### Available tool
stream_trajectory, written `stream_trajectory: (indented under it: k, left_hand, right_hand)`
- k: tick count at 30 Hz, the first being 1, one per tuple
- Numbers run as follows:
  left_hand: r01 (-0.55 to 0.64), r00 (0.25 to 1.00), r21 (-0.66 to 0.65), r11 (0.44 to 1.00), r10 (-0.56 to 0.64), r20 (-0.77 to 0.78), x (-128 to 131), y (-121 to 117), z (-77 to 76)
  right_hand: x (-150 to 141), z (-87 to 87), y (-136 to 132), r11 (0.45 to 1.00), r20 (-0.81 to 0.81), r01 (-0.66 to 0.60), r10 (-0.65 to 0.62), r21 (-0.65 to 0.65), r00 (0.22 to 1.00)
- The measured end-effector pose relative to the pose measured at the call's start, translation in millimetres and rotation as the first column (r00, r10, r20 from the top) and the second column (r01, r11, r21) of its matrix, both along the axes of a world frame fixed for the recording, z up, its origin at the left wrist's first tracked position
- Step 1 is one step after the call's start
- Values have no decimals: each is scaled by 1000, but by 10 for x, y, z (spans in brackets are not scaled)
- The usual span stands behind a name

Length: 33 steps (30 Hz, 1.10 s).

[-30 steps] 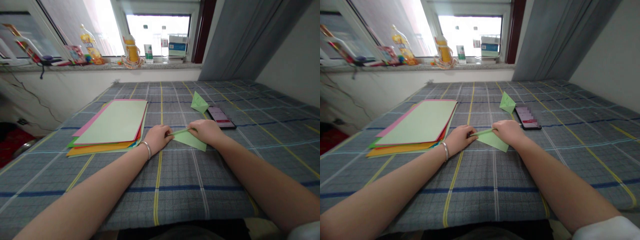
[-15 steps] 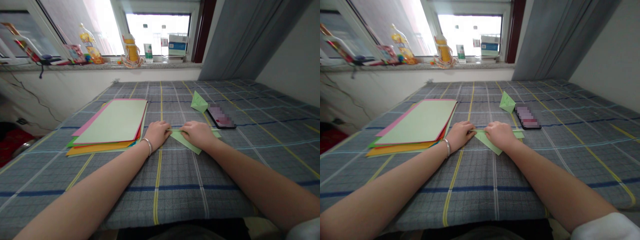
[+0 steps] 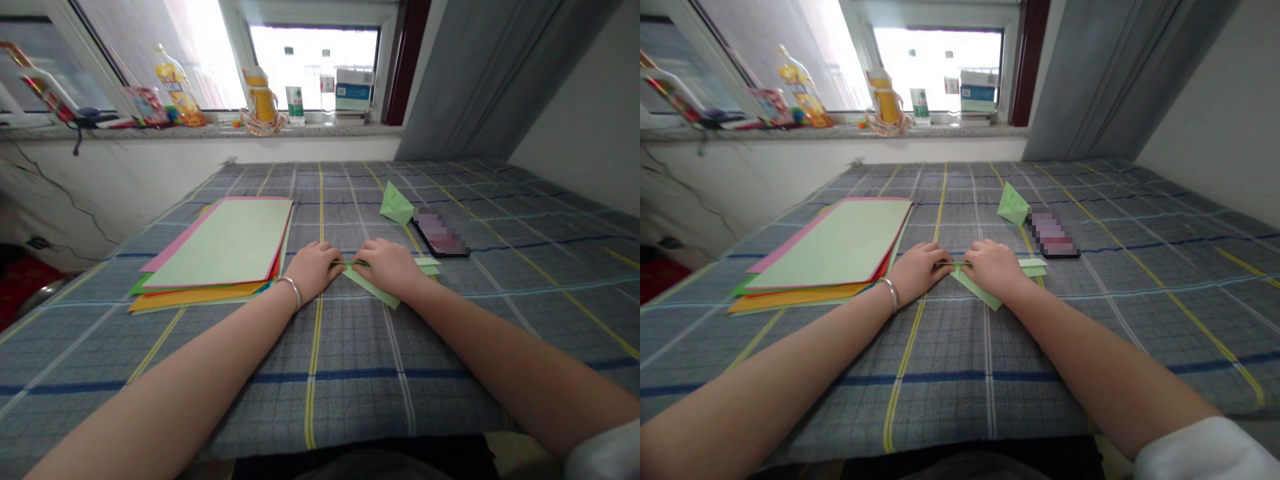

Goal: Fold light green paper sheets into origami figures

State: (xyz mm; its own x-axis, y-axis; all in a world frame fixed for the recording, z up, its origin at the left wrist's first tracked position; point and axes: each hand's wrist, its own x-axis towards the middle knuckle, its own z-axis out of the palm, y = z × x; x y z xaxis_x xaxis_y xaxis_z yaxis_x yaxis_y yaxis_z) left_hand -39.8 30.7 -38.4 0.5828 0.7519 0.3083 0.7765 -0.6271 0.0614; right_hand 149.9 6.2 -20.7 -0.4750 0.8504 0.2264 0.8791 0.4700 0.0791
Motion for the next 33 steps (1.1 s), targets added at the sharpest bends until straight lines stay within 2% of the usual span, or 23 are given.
stream_trajectory:
  k: [7,11,17,23,27,33]
  left_hand:
    - [-37,989,-88,995,49,138,7,67,-74]
    - [-43,988,-100,994,57,143,8,79,-75]
    - [-2,1000,-29,1000,3,17,-11,6,-11]
    - [54,987,40,998,-47,-154,-87,-110,68]
    - [62,974,72,995,-45,-222,-90,-174,92]
    - [18,1000,0,1000,-18,-9,-98,-135,62]
  right_hand:
    - [-122,71,24,997,29,79,-78,-27,996]
    - [-122,35,37,996,27,86,-86,3,996]
    - [-99,-19,-16,996,88,14,-22,84,996]
    - [-42,-10,-66,995,140,-87,80,46,987]
    - [-41,-7,-83,996,133,-79,74,31,988]
    - [-6,-8,-58,998,20,-55,54,28,998]
